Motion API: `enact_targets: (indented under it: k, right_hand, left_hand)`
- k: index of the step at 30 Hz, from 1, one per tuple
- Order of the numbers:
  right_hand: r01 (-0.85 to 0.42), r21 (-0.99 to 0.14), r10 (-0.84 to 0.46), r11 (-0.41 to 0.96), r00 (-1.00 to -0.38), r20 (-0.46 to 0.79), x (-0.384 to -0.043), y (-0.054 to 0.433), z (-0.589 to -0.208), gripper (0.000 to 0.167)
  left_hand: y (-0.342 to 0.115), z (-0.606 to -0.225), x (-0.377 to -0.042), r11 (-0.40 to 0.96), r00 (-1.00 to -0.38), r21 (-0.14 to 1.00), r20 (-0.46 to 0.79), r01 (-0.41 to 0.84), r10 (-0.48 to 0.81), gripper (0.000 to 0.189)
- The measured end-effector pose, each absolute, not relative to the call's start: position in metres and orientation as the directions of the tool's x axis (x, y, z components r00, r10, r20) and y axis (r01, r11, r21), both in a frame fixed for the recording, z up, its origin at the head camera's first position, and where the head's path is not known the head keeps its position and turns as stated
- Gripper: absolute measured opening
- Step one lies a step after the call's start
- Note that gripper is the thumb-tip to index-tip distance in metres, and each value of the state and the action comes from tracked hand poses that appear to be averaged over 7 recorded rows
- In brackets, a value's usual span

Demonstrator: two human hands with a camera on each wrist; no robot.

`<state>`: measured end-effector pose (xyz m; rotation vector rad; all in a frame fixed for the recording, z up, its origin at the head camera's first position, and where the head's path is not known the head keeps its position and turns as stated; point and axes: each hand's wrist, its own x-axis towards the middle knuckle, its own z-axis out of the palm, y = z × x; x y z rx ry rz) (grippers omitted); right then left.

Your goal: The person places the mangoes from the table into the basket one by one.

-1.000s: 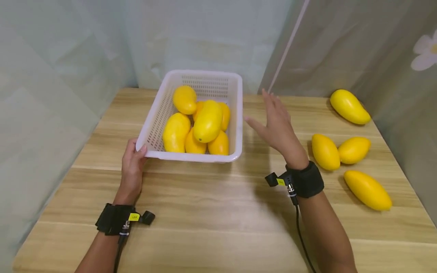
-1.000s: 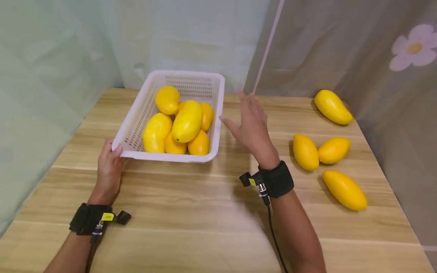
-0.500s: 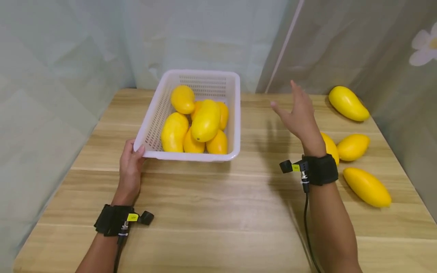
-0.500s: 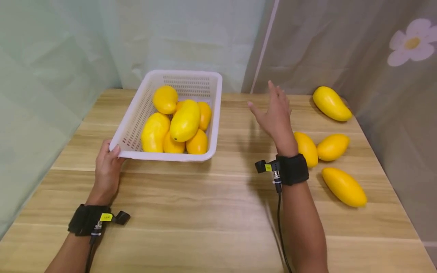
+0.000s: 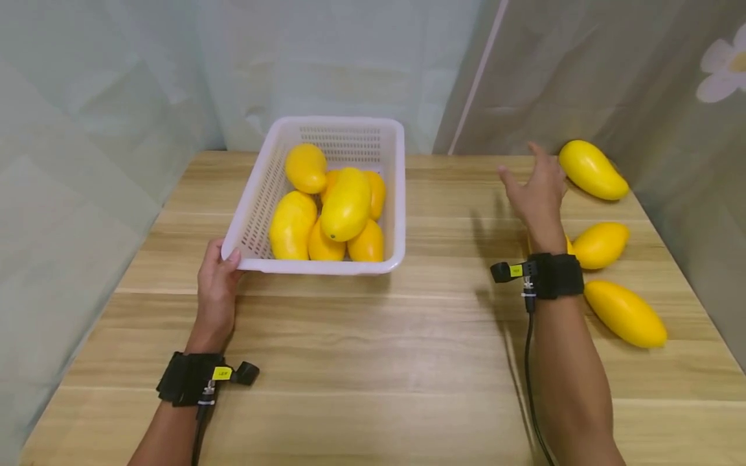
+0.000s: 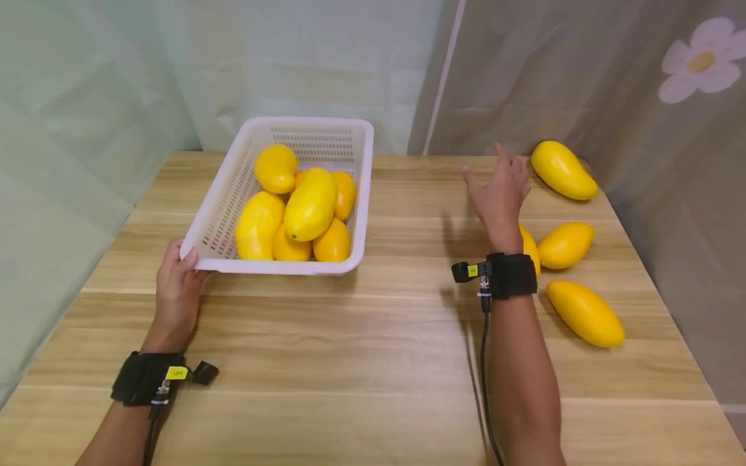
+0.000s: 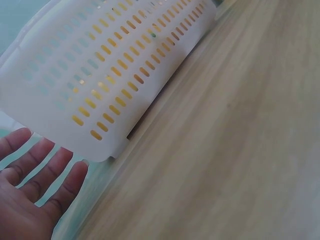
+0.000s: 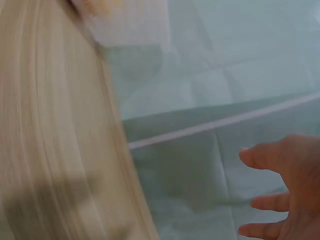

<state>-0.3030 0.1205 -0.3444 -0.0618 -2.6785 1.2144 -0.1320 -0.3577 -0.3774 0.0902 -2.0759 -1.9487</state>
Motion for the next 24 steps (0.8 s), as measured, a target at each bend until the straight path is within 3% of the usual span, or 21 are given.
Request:
enact_targets:
  k: [6,14,24]
  right_hand:
    - [0.004,-0.754,0.178,0.657,-0.972,0.15,-0.308,0.131,-0.359,0.081]
    - [0.142,-0.746,0.26,0.651,-0.965,0.044,-0.32,0.138,-0.385,0.097]
    - [0.154,-0.74,0.302,0.655,-0.951,0.069,-0.329,0.158,-0.394,0.097]
  left_hand:
    - [-0.358,-0.379,-0.132,0.1,-0.955,0.983,0.175,0.156,-0.239,0.035]
    - [-0.359,-0.379,-0.132,0.107,-0.955,0.982,0.178,0.157,-0.236,0.037]
    - [-0.357,-0.381,-0.133,0.068,-0.948,0.983,0.181,0.169,-0.261,0.033]
